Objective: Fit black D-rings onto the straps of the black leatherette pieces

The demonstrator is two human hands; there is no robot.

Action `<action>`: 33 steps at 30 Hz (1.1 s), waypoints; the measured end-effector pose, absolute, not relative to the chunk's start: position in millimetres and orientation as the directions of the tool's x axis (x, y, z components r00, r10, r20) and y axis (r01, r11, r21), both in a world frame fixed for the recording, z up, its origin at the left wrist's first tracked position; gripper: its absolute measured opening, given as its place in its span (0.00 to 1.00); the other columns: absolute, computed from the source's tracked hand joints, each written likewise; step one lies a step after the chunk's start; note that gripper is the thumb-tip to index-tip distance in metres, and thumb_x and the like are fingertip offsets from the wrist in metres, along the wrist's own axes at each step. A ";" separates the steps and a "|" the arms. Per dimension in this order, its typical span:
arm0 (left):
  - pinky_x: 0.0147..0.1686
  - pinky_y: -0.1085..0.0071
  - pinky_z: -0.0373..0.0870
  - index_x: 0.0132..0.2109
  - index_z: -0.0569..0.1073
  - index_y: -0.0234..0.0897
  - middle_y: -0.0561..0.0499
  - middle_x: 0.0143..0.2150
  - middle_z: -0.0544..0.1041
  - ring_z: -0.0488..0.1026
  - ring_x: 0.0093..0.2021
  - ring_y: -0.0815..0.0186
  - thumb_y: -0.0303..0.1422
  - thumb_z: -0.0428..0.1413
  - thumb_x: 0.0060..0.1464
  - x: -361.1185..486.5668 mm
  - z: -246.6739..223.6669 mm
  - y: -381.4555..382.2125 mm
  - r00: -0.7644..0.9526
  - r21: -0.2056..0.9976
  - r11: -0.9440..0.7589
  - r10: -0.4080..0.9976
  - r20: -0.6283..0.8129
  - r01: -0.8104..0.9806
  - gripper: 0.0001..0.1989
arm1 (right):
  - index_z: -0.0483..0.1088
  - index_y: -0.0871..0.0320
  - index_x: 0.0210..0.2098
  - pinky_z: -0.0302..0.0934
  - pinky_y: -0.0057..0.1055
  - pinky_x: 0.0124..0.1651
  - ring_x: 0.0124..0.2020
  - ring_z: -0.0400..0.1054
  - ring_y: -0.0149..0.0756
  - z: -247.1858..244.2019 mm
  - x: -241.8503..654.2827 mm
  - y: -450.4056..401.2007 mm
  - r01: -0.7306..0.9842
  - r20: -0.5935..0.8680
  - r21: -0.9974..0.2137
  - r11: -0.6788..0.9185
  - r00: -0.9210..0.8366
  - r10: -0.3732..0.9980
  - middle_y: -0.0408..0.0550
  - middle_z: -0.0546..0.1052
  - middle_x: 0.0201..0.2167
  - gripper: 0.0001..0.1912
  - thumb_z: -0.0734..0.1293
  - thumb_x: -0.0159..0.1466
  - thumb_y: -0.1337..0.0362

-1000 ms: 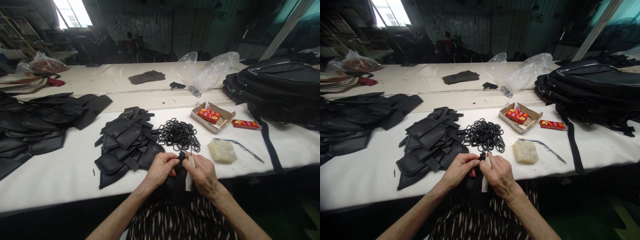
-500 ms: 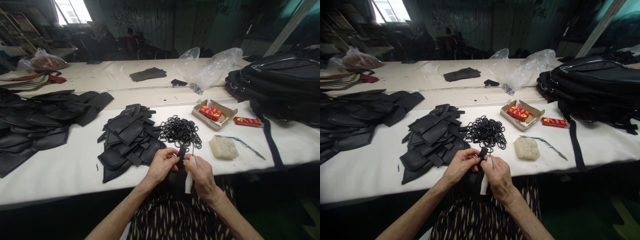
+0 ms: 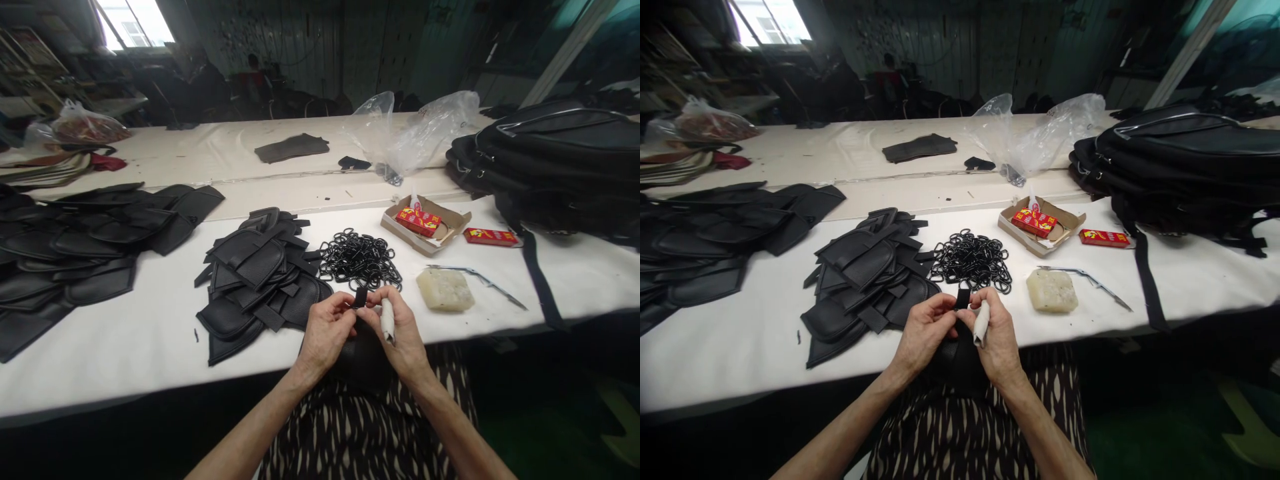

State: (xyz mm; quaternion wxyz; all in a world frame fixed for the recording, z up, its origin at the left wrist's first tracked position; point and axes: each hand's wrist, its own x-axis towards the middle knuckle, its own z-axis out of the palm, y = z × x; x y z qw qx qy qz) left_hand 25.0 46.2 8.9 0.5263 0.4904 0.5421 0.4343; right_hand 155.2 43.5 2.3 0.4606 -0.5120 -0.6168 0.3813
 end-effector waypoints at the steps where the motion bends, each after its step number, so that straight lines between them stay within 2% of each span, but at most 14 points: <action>1: 0.22 0.78 0.64 0.33 0.72 0.35 0.55 0.26 0.72 0.66 0.20 0.73 0.28 0.52 0.46 25.5 8.2 45.5 0.033 0.988 0.131 0.990 -0.134 0.082 0.06 | 0.59 0.56 0.33 0.58 0.25 0.27 0.25 0.60 0.29 3.4 155.4 44.2 0.270 0.168 -0.947 0.175 -0.051 0.985 0.39 0.65 0.27 0.07 0.64 0.59 0.63; 9: 0.26 0.76 0.67 0.36 0.67 0.36 0.55 0.27 0.71 0.69 0.24 0.72 0.30 0.53 0.50 24.3 15.0 43.6 0.064 0.994 0.086 0.994 -0.091 0.073 0.05 | 0.58 0.55 0.29 0.50 0.24 0.24 0.22 0.52 0.27 16.5 159.3 52.1 0.230 0.160 -0.958 0.175 -0.081 0.984 0.36 0.58 0.21 0.09 0.65 0.58 0.63; 11: 0.28 0.76 0.67 0.38 0.68 0.38 0.55 0.29 0.71 0.70 0.26 0.71 0.30 0.53 0.50 21.2 22.7 40.4 0.031 0.993 0.059 0.998 -0.062 0.106 0.06 | 0.58 0.55 0.28 0.50 0.24 0.24 0.22 0.52 0.28 23.5 162.7 58.7 0.244 0.176 -0.952 0.187 -0.068 0.982 0.36 0.58 0.21 0.09 0.65 0.57 0.63; 13: 0.25 0.77 0.65 0.37 0.68 0.38 0.56 0.26 0.69 0.68 0.24 0.72 0.33 0.55 0.50 16.9 29.1 35.5 -0.051 0.988 0.072 0.997 -0.066 0.138 0.06 | 0.58 0.55 0.28 0.50 0.24 0.24 0.22 0.52 0.28 29.5 166.3 66.9 0.274 0.204 -0.938 0.211 -0.054 0.978 0.36 0.59 0.21 0.09 0.65 0.57 0.63; 15: 0.18 0.79 0.59 0.32 0.67 0.37 0.58 0.21 0.66 0.63 0.18 0.74 0.37 0.56 0.50 12.6 30.9 30.9 -0.050 0.981 0.183 0.982 -0.180 0.060 0.09 | 0.58 0.55 0.28 0.50 0.24 0.24 0.22 0.52 0.28 32.6 168.0 74.4 0.302 0.231 -0.924 0.236 -0.053 0.972 0.36 0.59 0.21 0.10 0.66 0.57 0.63; 16: 0.15 0.79 0.57 0.30 0.67 0.36 0.57 0.20 0.66 0.61 0.16 0.75 0.40 0.55 0.50 10.6 29.8 29.5 0.025 0.956 0.291 0.957 -0.290 -0.030 0.12 | 0.58 0.55 0.28 0.50 0.24 0.24 0.22 0.52 0.27 32.9 167.6 76.8 0.311 0.242 -0.918 0.247 -0.055 0.969 0.35 0.59 0.21 0.10 0.66 0.56 0.63; 17: 0.15 0.78 0.57 0.29 0.67 0.35 0.56 0.19 0.67 0.61 0.14 0.74 0.43 0.54 0.51 8.8 27.7 28.9 0.148 0.893 0.433 0.898 -0.415 -0.125 0.15 | 0.58 0.55 0.27 0.50 0.24 0.24 0.21 0.52 0.27 32.5 166.4 77.8 0.316 0.251 -0.913 0.257 -0.058 0.966 0.35 0.59 0.20 0.10 0.66 0.56 0.63; 19: 0.18 0.76 0.63 0.31 0.70 0.31 0.49 0.23 0.73 0.68 0.17 0.71 0.47 0.50 0.53 5.7 22.7 30.2 0.410 0.659 0.702 0.702 -0.581 -0.269 0.20 | 0.59 0.55 0.27 0.50 0.24 0.23 0.21 0.52 0.27 30.0 161.7 74.8 0.323 0.263 -0.907 0.270 -0.066 0.963 0.35 0.59 0.20 0.09 0.66 0.56 0.65; 20: 0.22 0.73 0.67 0.33 0.72 0.29 0.44 0.26 0.75 0.72 0.21 0.67 0.48 0.49 0.54 4.4 20.8 31.8 0.496 0.536 0.783 0.617 -0.611 -0.314 0.23 | 0.59 0.55 0.27 0.51 0.24 0.24 0.21 0.53 0.27 28.3 158.9 70.7 0.327 0.278 -0.900 0.287 -0.076 0.958 0.35 0.59 0.20 0.09 0.66 0.57 0.66; 22: 0.31 0.68 0.71 0.36 0.73 0.25 0.39 0.31 0.77 0.76 0.29 0.62 0.48 0.46 0.56 2.1 20.4 35.8 0.550 0.378 0.828 0.559 -0.621 -0.415 0.26 | 0.59 0.55 0.27 0.54 0.24 0.26 0.24 0.57 0.28 25.0 153.9 58.5 0.332 0.340 -0.871 0.362 -0.126 0.932 0.37 0.63 0.23 0.08 0.65 0.58 0.68; 24: 0.36 0.64 0.71 0.34 0.73 0.25 0.39 0.30 0.77 0.76 0.31 0.60 0.45 0.45 0.58 0.9 23.7 39.2 0.530 0.314 0.803 0.577 -0.622 -0.505 0.24 | 0.60 0.56 0.27 0.57 0.26 0.30 0.29 0.62 0.30 22.8 150.7 44.2 0.337 0.428 -0.808 0.483 -0.227 0.875 0.41 0.67 0.28 0.08 0.62 0.60 0.71; 26: 0.34 0.66 0.71 0.29 0.72 0.28 0.44 0.25 0.76 0.75 0.27 0.63 0.39 0.46 0.59 1.4 27.6 41.0 0.467 0.315 0.771 0.601 -0.648 -0.554 0.20 | 0.61 0.56 0.27 0.59 0.28 0.32 0.31 0.63 0.32 21.8 149.1 31.7 0.346 0.505 -0.711 0.612 -0.354 0.787 0.44 0.69 0.29 0.09 0.58 0.63 0.73; 30: 0.22 0.75 0.66 0.25 0.72 0.29 0.49 0.19 0.73 0.69 0.19 0.71 0.29 0.51 0.55 7.3 25.9 40.3 0.326 0.413 0.727 0.640 -0.696 -0.548 0.13 | 0.64 0.58 0.25 0.61 0.32 0.35 0.32 0.66 0.35 20.6 147.3 19.0 0.364 0.636 -0.436 0.823 -0.522 0.568 0.47 0.70 0.23 0.14 0.55 0.64 0.76; 33: 0.23 0.77 0.66 0.26 0.74 0.27 0.48 0.20 0.73 0.69 0.20 0.71 0.26 0.54 0.51 12.9 18.6 37.9 0.256 0.480 0.690 0.679 -0.688 -0.541 0.08 | 0.65 0.60 0.26 0.63 0.33 0.38 0.36 0.67 0.37 16.8 148.1 16.4 0.362 0.679 -0.341 0.867 -0.543 0.494 0.51 0.73 0.27 0.12 0.57 0.62 0.77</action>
